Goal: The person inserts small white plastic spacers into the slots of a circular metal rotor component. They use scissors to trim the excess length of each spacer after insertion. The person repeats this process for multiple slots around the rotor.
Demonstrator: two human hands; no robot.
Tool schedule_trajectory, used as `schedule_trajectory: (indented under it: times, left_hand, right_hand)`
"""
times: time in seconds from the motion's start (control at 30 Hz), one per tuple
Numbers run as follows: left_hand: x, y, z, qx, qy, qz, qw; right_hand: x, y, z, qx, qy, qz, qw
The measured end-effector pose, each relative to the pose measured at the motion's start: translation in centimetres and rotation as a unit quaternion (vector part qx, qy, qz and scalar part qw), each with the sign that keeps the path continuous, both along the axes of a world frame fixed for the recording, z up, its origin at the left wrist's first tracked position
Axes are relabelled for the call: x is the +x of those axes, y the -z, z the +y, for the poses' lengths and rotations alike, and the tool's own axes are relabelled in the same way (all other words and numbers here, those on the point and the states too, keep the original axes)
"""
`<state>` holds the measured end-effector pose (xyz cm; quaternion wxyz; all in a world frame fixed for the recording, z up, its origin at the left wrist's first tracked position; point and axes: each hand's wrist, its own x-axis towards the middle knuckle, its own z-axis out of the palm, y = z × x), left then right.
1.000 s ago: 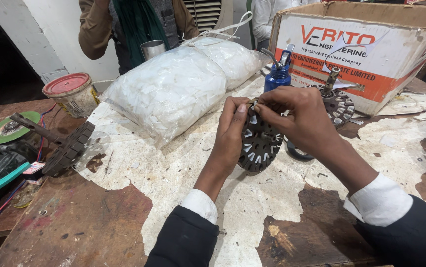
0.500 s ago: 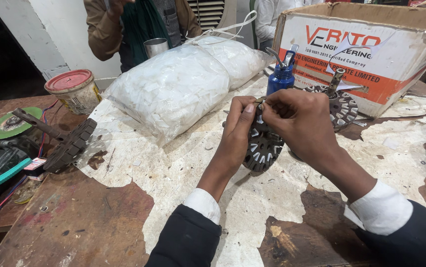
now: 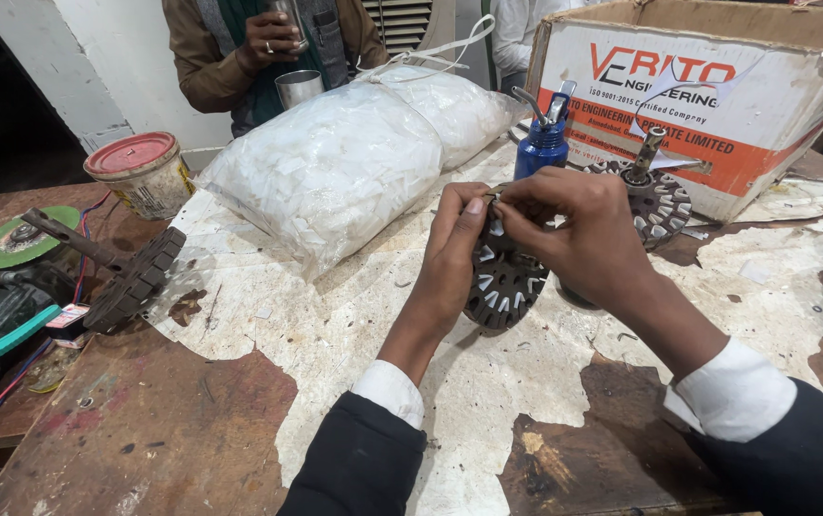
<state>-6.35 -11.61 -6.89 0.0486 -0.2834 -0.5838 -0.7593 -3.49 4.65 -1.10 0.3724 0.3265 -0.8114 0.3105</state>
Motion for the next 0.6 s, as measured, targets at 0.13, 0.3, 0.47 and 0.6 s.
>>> schedule_trajectory:
  times: [0.13, 0.3, 0.47, 0.6]
  left_hand:
    - [-0.1, 0.1, -0.1, 0.01, -0.002, 0.036, 0.999]
    - [-0.3, 0.4, 0.0, 0.023, 0.009, 0.026, 0.999]
    - [-0.2, 0.3, -0.1, 0.004, 0.005, 0.026, 1.0]
    - [0.1, 0.1, -0.2, -0.004, 0.011, 0.034, 0.999]
  right_hand:
    - [-0.4, 0.2, 0.6, 0.044, -0.004, 0.032, 0.998]
    - [-0.3, 0.4, 0.4, 0.036, 0.01, 0.014, 0.999]
    - [-0.4, 0.1, 0.7, 0.019, -0.004, -0.017, 1.0]
    - [-0.4, -0.6, 1.5, 0.055, -0.021, -0.017, 0.998]
